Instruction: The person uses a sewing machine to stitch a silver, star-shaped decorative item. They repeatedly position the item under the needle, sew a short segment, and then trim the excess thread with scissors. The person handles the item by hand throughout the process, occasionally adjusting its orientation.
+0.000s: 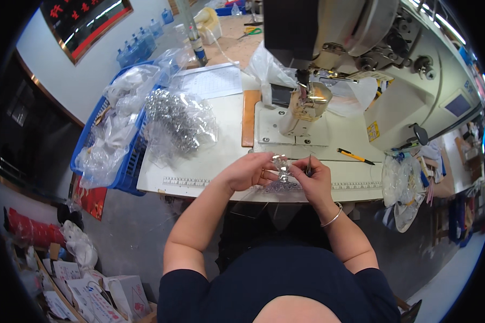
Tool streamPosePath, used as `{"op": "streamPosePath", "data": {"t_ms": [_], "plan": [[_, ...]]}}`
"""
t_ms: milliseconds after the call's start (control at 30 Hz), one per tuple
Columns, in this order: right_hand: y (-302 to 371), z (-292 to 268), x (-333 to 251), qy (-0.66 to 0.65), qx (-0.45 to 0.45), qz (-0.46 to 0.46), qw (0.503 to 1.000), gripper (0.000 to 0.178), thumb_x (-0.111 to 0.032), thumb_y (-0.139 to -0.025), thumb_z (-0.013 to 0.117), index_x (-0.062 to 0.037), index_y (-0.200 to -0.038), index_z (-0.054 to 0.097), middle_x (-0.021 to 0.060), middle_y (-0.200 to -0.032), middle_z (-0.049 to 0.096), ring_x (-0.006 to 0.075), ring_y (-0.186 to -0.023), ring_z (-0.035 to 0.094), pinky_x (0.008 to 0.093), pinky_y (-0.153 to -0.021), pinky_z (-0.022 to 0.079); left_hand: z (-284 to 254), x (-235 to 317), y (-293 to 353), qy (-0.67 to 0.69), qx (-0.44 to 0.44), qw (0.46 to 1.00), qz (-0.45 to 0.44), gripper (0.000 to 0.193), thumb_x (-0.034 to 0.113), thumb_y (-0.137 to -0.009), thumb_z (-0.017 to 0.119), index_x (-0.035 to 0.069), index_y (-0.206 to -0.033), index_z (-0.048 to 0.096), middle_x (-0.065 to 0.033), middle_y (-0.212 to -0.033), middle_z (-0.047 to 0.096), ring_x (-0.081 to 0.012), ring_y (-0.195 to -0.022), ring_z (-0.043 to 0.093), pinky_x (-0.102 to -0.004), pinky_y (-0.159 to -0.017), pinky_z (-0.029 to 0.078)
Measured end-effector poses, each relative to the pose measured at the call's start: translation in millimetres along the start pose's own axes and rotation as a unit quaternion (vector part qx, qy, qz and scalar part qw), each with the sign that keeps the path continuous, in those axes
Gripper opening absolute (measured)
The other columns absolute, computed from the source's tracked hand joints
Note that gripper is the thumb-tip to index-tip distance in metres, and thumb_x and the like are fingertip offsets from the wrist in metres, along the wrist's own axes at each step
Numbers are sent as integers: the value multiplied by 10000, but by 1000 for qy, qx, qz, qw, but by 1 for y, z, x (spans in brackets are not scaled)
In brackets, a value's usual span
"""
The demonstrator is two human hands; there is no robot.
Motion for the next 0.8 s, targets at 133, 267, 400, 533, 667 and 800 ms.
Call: {"op": "streamPosePath", "data": {"t_ms": [133,267,400,533,667,800], "plan": [[15,9,-11,-13,50,-53,997,99,-20,-791,669,-27,-787,571,-20,-681,555,29,-588,463,184,-537,384,-3,12,0,-37,-48,997,-57,614,538,-953,240,68,-1261,485,-67,-1009,618,-134,-861,621,-269,-698,518],[24,20,-18,-4,99,-112,989,116,-13,-799,659,-30,-773,547,-23,-717,507,27,-613,441,179,-549,367,6,28,0,-148,-54,985,-75,633,565,-940,252,59,-1214,517,-116,-1036,612,-198,-869,632,-312,-745,529],[24,23,-11,-28,128,-122,984,110,-11,-807,645,-21,-766,543,-4,-740,480,55,-635,437,197,-582,375,8,41,1,-215,-36,973,-80,640,568,-936,270,43,-1200,524,-145,-1021,617,-221,-872,630,-335,-765,526],[30,29,-10,-41,134,-129,982,109,-7,-811,646,-18,-790,540,7,-749,472,72,-651,444,202,-618,378,14,53,4,-279,-46,955,-86,673,607,-909,312,36,-1171,552,-150,-1009,621,-219,-854,628,-333,-761,517],[29,33,1,-81,138,-85,983,111,-6,-826,633,-22,-793,528,8,-757,478,70,-674,461,202,-638,389,19,60,3,-329,-33,939,-89,677,615,-892,354,27,-1150,567,-141,-982,625,-213,-836,627,-329,-765,507],[27,35,-5,-75,138,-94,983,115,-14,-834,630,-30,-800,521,2,-760,495,59,-673,462,195,-635,390,11,55,-1,-272,-42,958,-85,477,430,-890,528,12,-1116,576,-97,-935,630,-158,-825,618,-286,-757,499]]}}
Point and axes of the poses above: each hand's wrist, its own y-axis away from the middle knuckle, its own z-axis out of the palm, x = y × z, the point moved 7 cm from there along -y, towards the middle knuckle
